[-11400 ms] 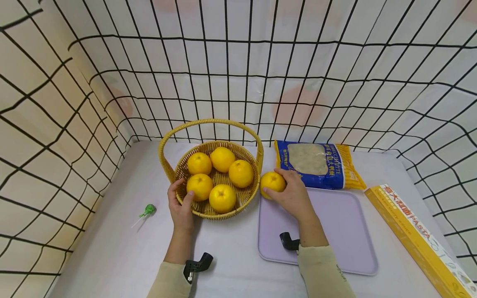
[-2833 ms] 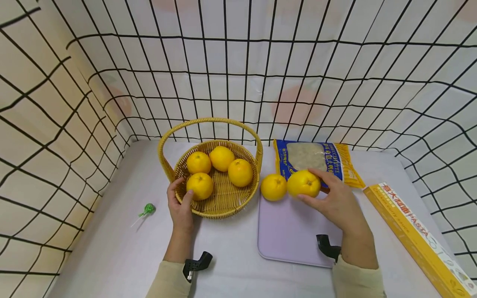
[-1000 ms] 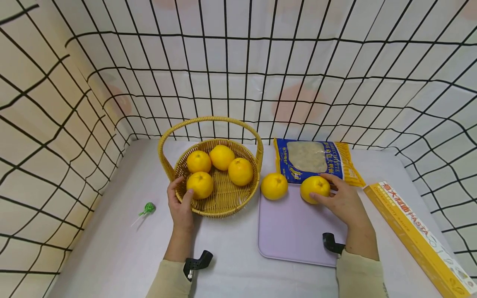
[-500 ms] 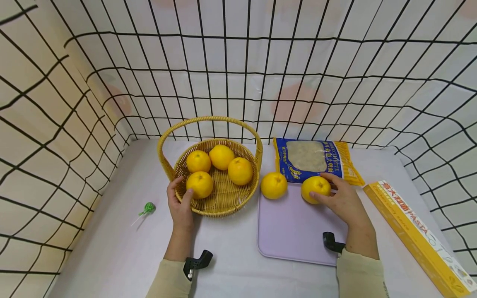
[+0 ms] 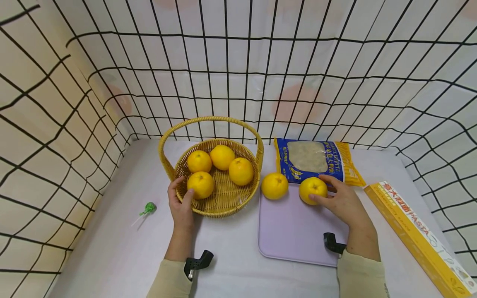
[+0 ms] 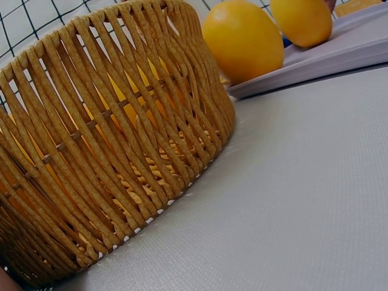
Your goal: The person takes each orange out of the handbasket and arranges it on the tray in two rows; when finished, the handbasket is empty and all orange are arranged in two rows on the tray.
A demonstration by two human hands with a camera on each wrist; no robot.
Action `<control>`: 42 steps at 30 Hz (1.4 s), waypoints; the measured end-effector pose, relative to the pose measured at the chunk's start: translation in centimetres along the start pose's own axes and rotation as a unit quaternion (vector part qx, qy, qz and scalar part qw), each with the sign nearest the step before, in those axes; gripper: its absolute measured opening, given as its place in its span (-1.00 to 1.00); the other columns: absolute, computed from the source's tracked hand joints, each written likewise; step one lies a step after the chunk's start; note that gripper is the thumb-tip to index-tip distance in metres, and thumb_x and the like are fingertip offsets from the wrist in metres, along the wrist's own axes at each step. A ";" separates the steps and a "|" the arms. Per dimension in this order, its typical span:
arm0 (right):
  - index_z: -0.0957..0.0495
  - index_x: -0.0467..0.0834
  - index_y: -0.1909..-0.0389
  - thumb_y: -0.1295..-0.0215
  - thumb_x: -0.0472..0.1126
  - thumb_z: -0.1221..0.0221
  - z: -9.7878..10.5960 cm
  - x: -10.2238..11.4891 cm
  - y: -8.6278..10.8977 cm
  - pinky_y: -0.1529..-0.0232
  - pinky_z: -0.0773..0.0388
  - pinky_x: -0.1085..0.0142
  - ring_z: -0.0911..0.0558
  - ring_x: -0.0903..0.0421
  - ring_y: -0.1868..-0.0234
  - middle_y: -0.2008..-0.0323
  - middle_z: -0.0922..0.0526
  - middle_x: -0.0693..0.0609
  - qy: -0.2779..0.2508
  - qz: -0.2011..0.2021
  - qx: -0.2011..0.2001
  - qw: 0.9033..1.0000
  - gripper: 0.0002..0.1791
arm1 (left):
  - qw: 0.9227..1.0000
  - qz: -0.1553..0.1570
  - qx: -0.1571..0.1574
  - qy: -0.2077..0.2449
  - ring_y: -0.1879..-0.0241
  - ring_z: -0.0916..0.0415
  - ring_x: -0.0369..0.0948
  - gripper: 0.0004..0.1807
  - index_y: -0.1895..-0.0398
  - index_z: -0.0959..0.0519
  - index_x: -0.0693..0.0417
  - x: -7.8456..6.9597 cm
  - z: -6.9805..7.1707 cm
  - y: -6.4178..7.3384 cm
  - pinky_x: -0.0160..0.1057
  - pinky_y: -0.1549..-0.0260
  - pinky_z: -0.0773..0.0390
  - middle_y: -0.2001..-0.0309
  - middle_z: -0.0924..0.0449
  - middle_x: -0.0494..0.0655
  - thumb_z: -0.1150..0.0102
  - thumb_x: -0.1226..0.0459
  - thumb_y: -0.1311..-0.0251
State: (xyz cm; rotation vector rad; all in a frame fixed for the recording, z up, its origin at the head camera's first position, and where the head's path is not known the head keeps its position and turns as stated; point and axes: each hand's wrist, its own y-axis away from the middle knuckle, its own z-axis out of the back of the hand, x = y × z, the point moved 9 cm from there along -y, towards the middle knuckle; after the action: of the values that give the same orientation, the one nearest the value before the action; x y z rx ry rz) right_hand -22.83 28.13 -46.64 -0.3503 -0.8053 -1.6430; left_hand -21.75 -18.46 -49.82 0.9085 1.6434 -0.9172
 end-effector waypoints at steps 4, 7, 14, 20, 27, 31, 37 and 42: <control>-0.14 0.02 -0.59 -0.09 0.45 -0.32 0.0 0.1 0.2 -0.28 -0.38 -0.31 -0.33 -0.36 -0.42 -0.47 -0.30 -0.32 0.006 -0.005 0.006 1.000 0.13 | 1.000 0.002 0.000 -0.002 -0.57 -0.04 -0.10 -0.51 -0.29 -0.37 0.09 0.1 0.0 0.0 0.12 -0.56 -0.03 -0.50 -0.20 -0.03 -0.03 0.36 -0.27; -0.16 0.00 -0.57 -0.11 0.42 -0.33 0.2 0.2 0.4 -0.27 -0.39 -0.30 -0.36 -0.35 -0.40 -0.45 -0.33 -0.32 0.009 0.003 -0.001 1.000 0.10 | 1.000 0.000 -0.001 -0.003 -0.56 -0.05 -0.11 -0.51 -0.30 -0.36 0.12 0.0 0.0 0.0 0.12 -0.56 -0.03 -0.49 -0.21 -0.03 -0.03 0.37 -0.27; -0.19 -0.02 -0.56 -0.15 0.36 -0.34 0.7 0.1 0.4 -0.25 -0.45 -0.26 -0.40 -0.35 -0.37 -0.44 -0.34 -0.31 0.009 0.019 -0.016 1.000 0.05 | 1.000 -0.004 -0.001 -0.003 -0.56 -0.05 -0.10 -0.52 -0.28 -0.38 0.08 0.0 0.0 -0.1 0.13 -0.56 -0.03 -0.48 -0.21 -0.05 -0.03 0.37 -0.26; -0.17 -0.03 -0.56 -0.17 0.34 -0.34 0.6 0.0 0.3 -0.26 -0.45 -0.25 -0.39 -0.34 -0.39 -0.46 -0.31 -0.29 0.001 0.023 -0.014 1.000 0.04 | 1.000 -0.002 0.000 0.002 -0.56 -0.05 -0.10 -0.52 -0.27 -0.39 0.05 0.0 0.0 -0.1 0.13 -0.56 -0.03 -0.48 -0.21 -0.03 -0.03 0.37 -0.25; -0.18 -0.02 -0.56 -0.16 0.35 -0.34 0.7 0.3 0.4 -0.29 -0.42 -0.26 -0.41 -0.37 -0.37 -0.48 -0.30 -0.28 0.003 0.031 -0.022 0.999 0.04 | 1.000 -0.008 -0.002 -0.003 -0.58 -0.02 -0.08 -0.50 -0.30 -0.36 0.14 -0.1 0.0 -0.1 0.12 -0.57 0.01 -0.48 -0.21 -0.01 -0.03 0.38 -0.27; -0.18 0.01 -0.57 -0.15 0.35 -0.34 1.1 0.6 0.7 -0.31 -0.35 -0.31 -0.36 -0.38 -0.39 -0.48 -0.30 -0.28 0.015 0.028 -0.033 0.999 0.04 | 1.000 -0.019 -0.002 0.006 -0.58 -0.01 -0.05 -0.52 -0.28 -0.37 0.17 -0.3 -0.1 -0.1 0.12 -0.57 0.05 -0.46 -0.21 0.09 -0.02 0.42 -0.27; -0.22 0.01 -0.55 -0.20 0.34 -0.32 2.4 1.9 1.7 -0.36 -0.24 -0.36 -0.30 -0.35 -0.44 -0.47 -0.35 -0.25 0.022 0.037 -0.090 0.995 -0.01 | 1.000 -0.021 -0.004 0.004 -0.59 0.01 -0.04 -0.52 -0.28 -0.37 0.19 -0.2 -0.1 -0.2 0.13 -0.57 0.08 -0.45 -0.22 0.09 -0.03 0.42 -0.27; -0.31 0.02 -0.51 -0.26 0.24 -0.32 3.1 3.6 3.0 -0.36 -0.25 -0.34 -0.34 -0.27 -0.44 -0.44 -0.41 -0.19 -0.003 0.075 -0.139 0.987 -0.14 | 1.000 -0.018 -0.004 0.000 -0.59 0.02 -0.05 -0.51 -0.29 -0.35 0.24 -0.3 0.0 -0.1 0.13 -0.57 0.07 -0.48 -0.21 0.03 -0.04 0.40 -0.27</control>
State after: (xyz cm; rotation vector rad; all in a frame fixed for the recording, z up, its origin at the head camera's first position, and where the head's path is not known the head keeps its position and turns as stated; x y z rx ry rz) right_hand -21.50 27.39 -41.22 -0.5974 -0.5398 -1.6134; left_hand -21.78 -18.50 -49.56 0.8765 1.6670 -0.9348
